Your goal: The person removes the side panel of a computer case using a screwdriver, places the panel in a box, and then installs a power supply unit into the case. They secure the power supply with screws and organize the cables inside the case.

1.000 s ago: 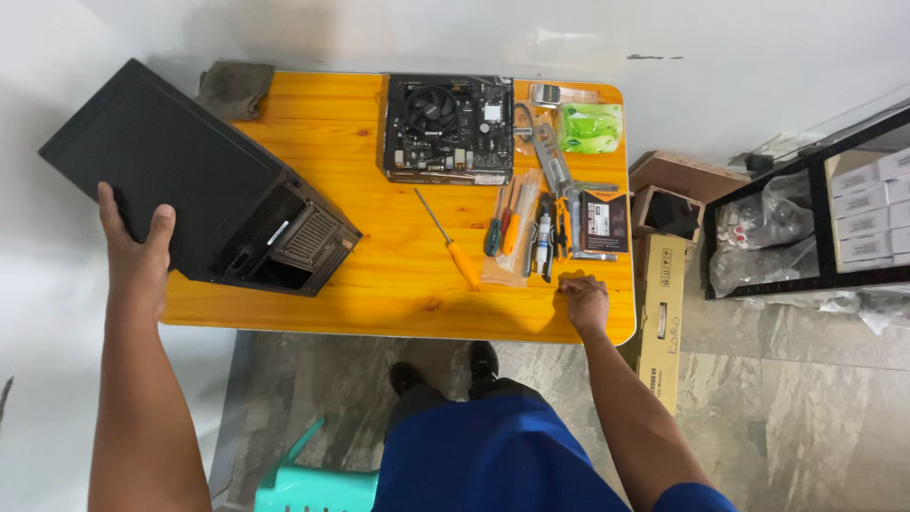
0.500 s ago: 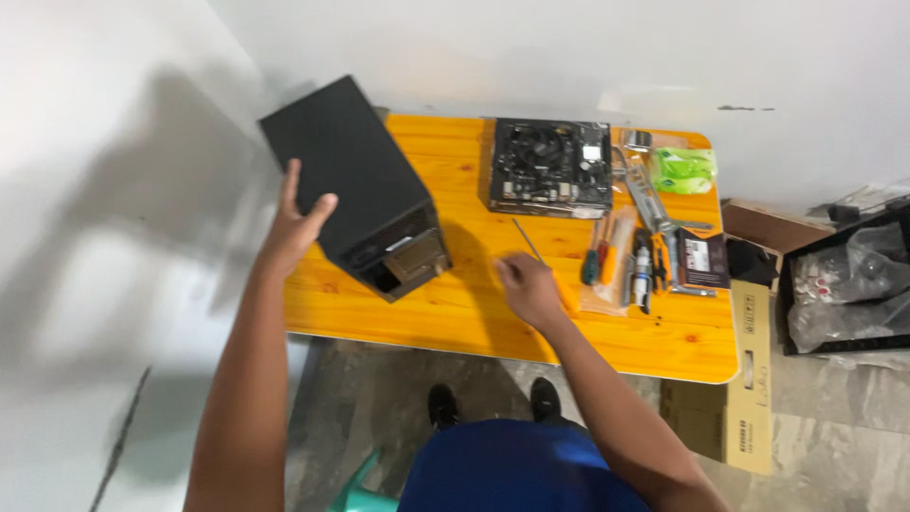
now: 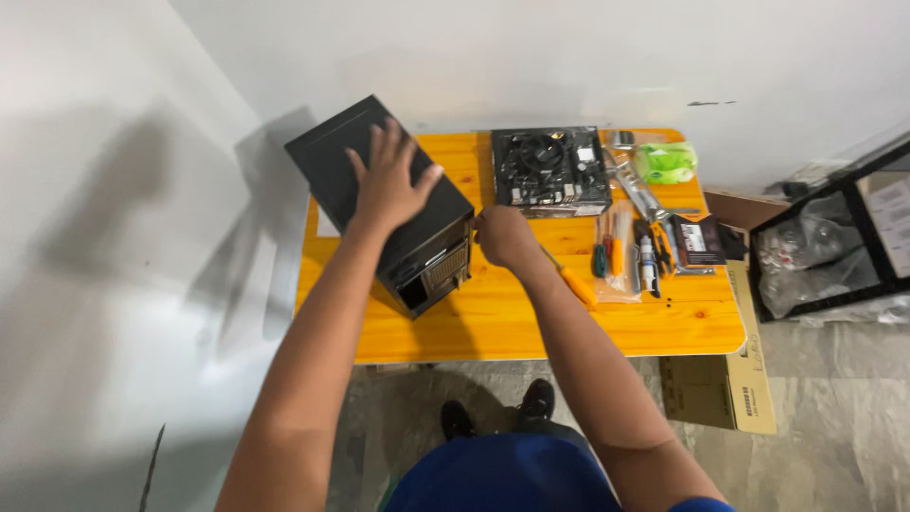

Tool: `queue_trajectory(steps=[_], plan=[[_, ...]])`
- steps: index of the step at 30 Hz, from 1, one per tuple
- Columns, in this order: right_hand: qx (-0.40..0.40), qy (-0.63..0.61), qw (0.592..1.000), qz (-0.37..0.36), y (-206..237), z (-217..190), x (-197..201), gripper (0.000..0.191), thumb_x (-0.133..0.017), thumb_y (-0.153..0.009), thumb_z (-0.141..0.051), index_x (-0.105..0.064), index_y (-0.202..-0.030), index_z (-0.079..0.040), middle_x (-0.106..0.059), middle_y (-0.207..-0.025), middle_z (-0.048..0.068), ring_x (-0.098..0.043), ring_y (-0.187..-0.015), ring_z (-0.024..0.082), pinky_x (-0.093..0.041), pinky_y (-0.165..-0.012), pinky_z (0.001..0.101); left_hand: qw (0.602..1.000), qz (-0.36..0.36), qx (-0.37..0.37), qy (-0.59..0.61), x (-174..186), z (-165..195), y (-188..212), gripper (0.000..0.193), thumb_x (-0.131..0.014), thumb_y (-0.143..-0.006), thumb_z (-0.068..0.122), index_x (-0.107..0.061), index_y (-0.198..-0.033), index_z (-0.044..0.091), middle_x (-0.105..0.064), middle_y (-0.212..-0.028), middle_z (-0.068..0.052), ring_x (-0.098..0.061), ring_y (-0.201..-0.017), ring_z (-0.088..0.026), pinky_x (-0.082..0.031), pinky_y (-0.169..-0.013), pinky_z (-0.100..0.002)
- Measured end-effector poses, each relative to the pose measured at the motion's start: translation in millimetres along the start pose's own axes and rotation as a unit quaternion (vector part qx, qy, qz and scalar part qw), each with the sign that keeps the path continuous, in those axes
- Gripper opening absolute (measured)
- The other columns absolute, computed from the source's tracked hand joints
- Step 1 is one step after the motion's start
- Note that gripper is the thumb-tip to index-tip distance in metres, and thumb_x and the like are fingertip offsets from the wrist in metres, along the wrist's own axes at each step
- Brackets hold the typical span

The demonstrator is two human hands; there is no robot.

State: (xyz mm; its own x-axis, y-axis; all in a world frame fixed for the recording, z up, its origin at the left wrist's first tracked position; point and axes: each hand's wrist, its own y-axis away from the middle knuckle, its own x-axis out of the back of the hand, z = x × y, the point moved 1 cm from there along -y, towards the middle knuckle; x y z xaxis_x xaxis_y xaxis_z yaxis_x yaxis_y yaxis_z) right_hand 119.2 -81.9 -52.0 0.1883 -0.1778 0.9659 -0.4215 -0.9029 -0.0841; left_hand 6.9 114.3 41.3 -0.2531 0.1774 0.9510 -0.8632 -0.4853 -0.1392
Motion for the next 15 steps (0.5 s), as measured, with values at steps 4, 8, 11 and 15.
queue_trajectory(steps=[4,8,11,15], plan=[[-0.145,-0.18,0.972,-0.037,-2.4,4.5,25.6,0.032,-0.065,-0.1,-0.028,-0.081,-0.086,-0.004,-0.075,-0.082,0.014,-0.072,-0.082,0.031,-0.055,-0.077,0.0427,0.999,-0.033,-0.027,-0.028,-8.5,19.4,-7.4,0.065,-0.038,-0.101,0.062,-0.049,-0.15,0.022,-0.023,-0.169,-0.008,-0.015,-0.156,-0.03,-0.002,-0.122,-0.068],[-0.216,-0.342,0.914,-0.028,8.0,-2.0,49.9,0.028,-0.065,-0.097,-0.026,-0.071,-0.092,0.001,-0.072,-0.071,0.011,-0.073,-0.064,0.022,-0.058,-0.061,0.036,0.999,-0.029,-0.025,-0.026,-8.5,25.3,-10.4,0.063,-0.038,-0.1,0.059,-0.05,-0.149,0.023,-0.024,-0.167,-0.007,-0.016,-0.155,-0.031,-0.002,-0.121,-0.067],[-0.221,-0.415,0.883,-0.009,14.9,5.9,34.0,0.034,-0.069,-0.096,-0.032,-0.071,-0.095,0.002,-0.072,-0.076,0.012,-0.069,-0.065,0.019,-0.057,-0.057,0.0338,0.999,-0.003,-0.038,-0.039,-8.3,30.2,-10.4,0.061,-0.041,-0.101,0.057,-0.053,-0.148,0.019,-0.028,-0.166,-0.009,-0.02,-0.154,-0.032,-0.005,-0.12,-0.068],[-0.2,-0.429,0.878,0.065,48.0,74.0,-16.3,0.041,-0.072,-0.093,-0.038,-0.066,-0.113,-0.002,-0.064,-0.106,0.018,-0.061,-0.09,0.026,-0.053,-0.072,0.04,0.994,-0.01,-0.112,-0.005,-7.9,38.6,-7.8,0.055,-0.046,-0.101,0.054,-0.063,-0.139,0.018,-0.039,-0.162,-0.005,-0.028,-0.153,-0.031,-0.009,-0.123,-0.066]])
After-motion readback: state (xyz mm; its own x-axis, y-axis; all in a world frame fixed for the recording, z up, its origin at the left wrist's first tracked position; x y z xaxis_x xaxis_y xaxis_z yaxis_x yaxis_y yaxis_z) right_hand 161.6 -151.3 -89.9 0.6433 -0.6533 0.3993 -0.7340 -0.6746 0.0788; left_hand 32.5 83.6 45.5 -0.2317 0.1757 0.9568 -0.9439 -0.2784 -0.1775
